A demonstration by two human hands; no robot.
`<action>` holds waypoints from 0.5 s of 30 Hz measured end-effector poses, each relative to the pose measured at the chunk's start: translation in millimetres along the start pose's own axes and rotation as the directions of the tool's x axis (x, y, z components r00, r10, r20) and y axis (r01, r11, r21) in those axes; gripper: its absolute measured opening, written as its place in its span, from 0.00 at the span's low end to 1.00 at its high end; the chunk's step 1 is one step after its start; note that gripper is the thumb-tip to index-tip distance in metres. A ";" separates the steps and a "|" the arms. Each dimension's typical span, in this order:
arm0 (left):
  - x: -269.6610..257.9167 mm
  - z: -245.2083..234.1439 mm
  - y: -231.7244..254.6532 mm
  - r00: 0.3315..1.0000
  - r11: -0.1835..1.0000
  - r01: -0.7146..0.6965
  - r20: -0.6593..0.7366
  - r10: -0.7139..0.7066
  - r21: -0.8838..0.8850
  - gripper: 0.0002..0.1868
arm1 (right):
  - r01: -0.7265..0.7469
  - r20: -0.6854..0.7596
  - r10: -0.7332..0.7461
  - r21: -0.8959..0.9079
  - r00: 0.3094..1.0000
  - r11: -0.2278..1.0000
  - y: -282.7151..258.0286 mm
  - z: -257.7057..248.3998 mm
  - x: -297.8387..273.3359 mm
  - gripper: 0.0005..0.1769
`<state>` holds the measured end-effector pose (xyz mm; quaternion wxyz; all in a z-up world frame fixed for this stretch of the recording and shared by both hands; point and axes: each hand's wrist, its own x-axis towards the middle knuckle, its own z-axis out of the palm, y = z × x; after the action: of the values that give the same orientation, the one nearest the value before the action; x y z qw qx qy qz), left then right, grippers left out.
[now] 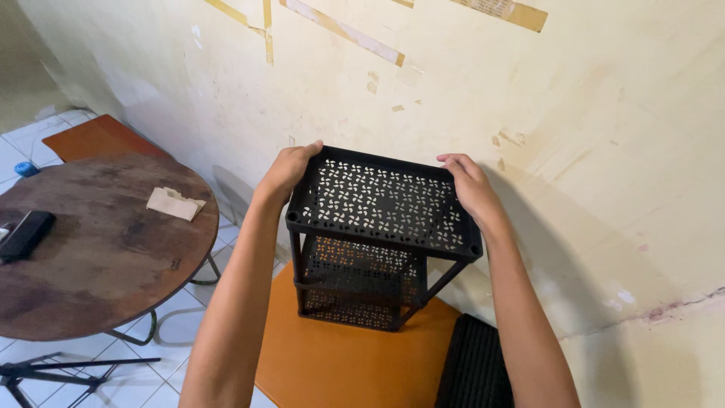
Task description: The person assembles a black perforated metal shelving unit by inserting vertical poles into the base and attaching a perforated shelf. The person then places another shelf on top and secures it with a vertical pole.
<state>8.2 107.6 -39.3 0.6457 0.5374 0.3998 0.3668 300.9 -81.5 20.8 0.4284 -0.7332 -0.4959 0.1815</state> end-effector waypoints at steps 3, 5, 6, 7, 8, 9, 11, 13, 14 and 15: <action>4.9 0.3 -6.9 0.994 0.995 -0.101 -0.030 0.101 0.001 0.24 | 0.015 -0.007 -0.015 0.017 1.000 1.000 -2.4 -1.5 -7.3 0.19; 3.1 4.2 -6.4 0.955 0.951 -0.278 -0.064 0.288 0.137 0.22 | 0.010 -0.022 -0.010 -0.015 1.000 1.000 -2.5 -1.2 -10.1 0.18; 0.5 4.8 -3.9 0.951 0.939 -0.284 -0.069 0.302 0.196 0.23 | 0.005 -0.029 -0.005 -0.032 1.000 0.999 -2.7 -0.6 -10.9 0.18; -4.0 5.7 -3.1 0.948 0.925 -0.284 -0.073 0.311 0.252 0.23 | 0.023 -0.027 -0.024 -0.029 0.999 0.999 -1.4 -0.6 -11.3 0.18; -8.4 7.2 -1.3 0.944 0.909 -0.284 -0.077 0.321 0.306 0.24 | 0.041 -0.024 -0.042 -0.026 0.999 0.999 -0.1 0.1 -10.7 0.17; -11.6 9.9 2.8 0.948 0.874 -0.253 -0.073 0.310 0.415 0.26 | 0.060 -0.021 -0.061 -0.024 0.998 0.998 0.9 -0.3 -10.4 0.17; -17.4 14.4 12.1 0.955 0.765 -0.185 -0.072 0.288 0.617 0.34 | 0.062 -0.028 -0.066 -0.103 0.997 0.993 1.9 -0.6 -9.7 0.17; -24.7 27.8 15.8 0.867 0.405 -0.272 0.039 0.497 0.873 0.35 | 0.092 -0.032 -0.097 -0.140 0.995 0.986 2.7 0.3 -9.9 0.16; -26.5 34.5 17.9 0.809 0.187 -0.279 0.126 0.574 0.942 0.36 | 0.119 -0.034 -0.125 -0.140 0.992 0.983 2.9 0.9 -9.2 0.16; -28.2 42.4 17.0 0.807 0.169 -0.350 0.205 0.554 0.921 0.34 | 0.141 -0.033 -0.147 -0.142 0.989 0.980 4.8 2.4 -11.5 0.16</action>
<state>34.4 67.7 -14.7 0.0380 0.8635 0.4109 0.2900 296.8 -91.2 13.8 0.3987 -0.7272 -0.5500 0.0990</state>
